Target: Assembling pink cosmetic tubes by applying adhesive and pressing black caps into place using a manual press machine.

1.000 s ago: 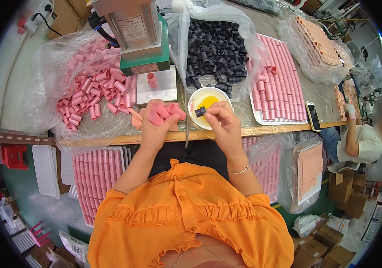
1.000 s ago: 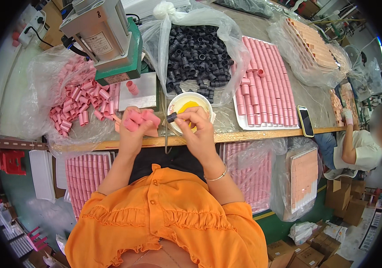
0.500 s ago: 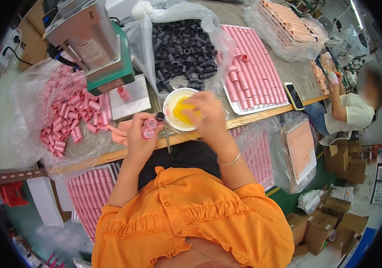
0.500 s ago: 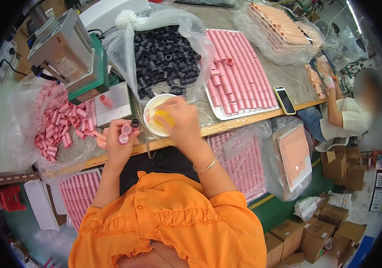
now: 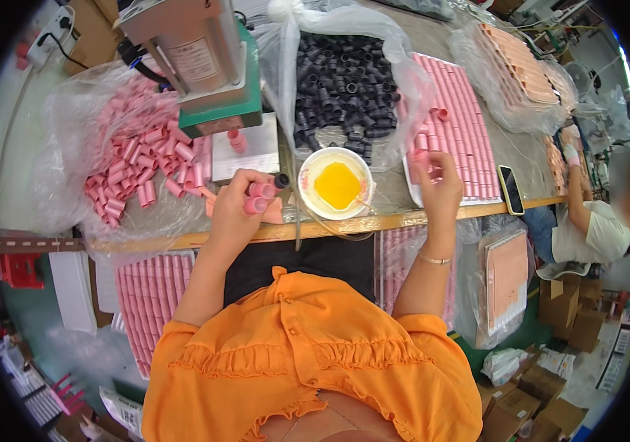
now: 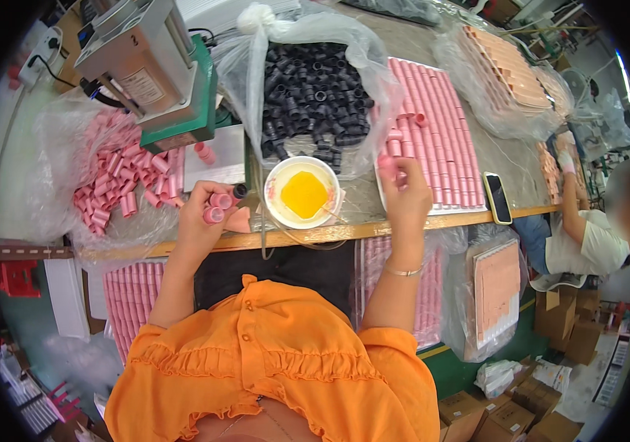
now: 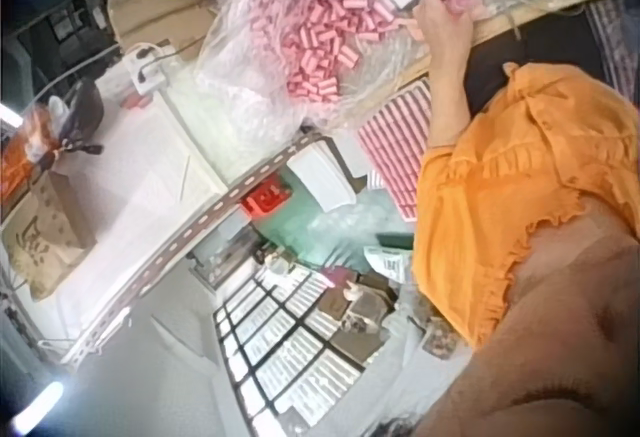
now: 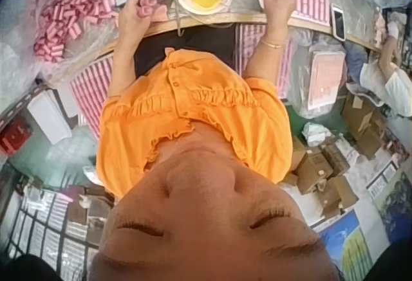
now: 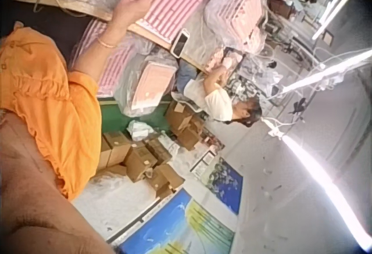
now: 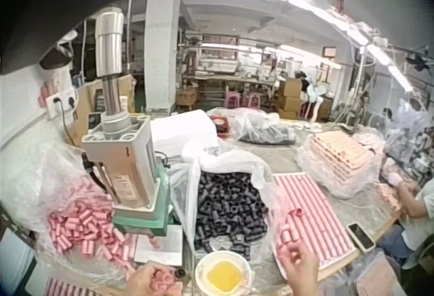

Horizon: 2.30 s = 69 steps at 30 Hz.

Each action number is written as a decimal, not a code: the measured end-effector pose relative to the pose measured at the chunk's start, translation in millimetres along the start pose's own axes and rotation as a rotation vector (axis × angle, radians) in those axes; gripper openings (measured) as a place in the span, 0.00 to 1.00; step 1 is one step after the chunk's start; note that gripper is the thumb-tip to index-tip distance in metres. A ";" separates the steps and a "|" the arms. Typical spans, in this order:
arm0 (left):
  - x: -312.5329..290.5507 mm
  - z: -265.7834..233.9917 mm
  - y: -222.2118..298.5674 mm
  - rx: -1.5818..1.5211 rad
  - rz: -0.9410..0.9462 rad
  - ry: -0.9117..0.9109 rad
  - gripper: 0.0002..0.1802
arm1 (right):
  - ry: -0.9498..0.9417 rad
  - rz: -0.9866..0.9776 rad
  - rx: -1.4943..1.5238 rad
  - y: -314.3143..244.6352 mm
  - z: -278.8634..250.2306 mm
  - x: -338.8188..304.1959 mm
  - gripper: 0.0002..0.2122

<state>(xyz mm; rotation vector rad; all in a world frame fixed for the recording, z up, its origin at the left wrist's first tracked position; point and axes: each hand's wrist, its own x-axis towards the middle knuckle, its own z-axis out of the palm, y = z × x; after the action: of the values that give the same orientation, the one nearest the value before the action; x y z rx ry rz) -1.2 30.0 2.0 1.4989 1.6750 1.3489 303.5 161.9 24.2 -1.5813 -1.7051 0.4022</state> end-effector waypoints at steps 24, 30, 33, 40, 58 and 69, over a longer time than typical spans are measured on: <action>58.4 -58.9 -40.4 0.122 -0.133 0.094 0.22 | -0.676 -0.356 0.245 -138.4 159.3 -26.4 0.20; 67.8 -64.8 -62.3 -0.068 -0.066 0.158 0.20 | -0.454 -0.483 0.225 -151.5 203.1 -21.3 0.13; 52.3 -82.2 -68.5 -0.033 0.032 0.188 0.22 | -0.515 -0.480 0.254 -139.4 208.6 -23.8 0.19; -13.1 -103.1 -31.5 -0.270 -0.069 -0.137 0.21 | -0.573 -0.588 0.303 -160.1 101.7 -60.0 0.26; -264.1 -122.2 24.7 -0.004 -0.464 0.361 0.09 | -1.342 -0.677 0.533 -184.1 95.3 -188.7 0.15; -513.0 -105.5 -52.2 0.909 -0.844 1.063 0.18 | -1.007 -0.555 0.402 -166.9 53.6 -134.3 0.08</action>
<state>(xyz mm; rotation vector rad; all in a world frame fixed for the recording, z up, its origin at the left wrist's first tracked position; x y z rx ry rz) 17.0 -480.6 -124.5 0.0483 3.3332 0.8906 139.9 18.1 60.6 -0.5375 -2.4635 1.2875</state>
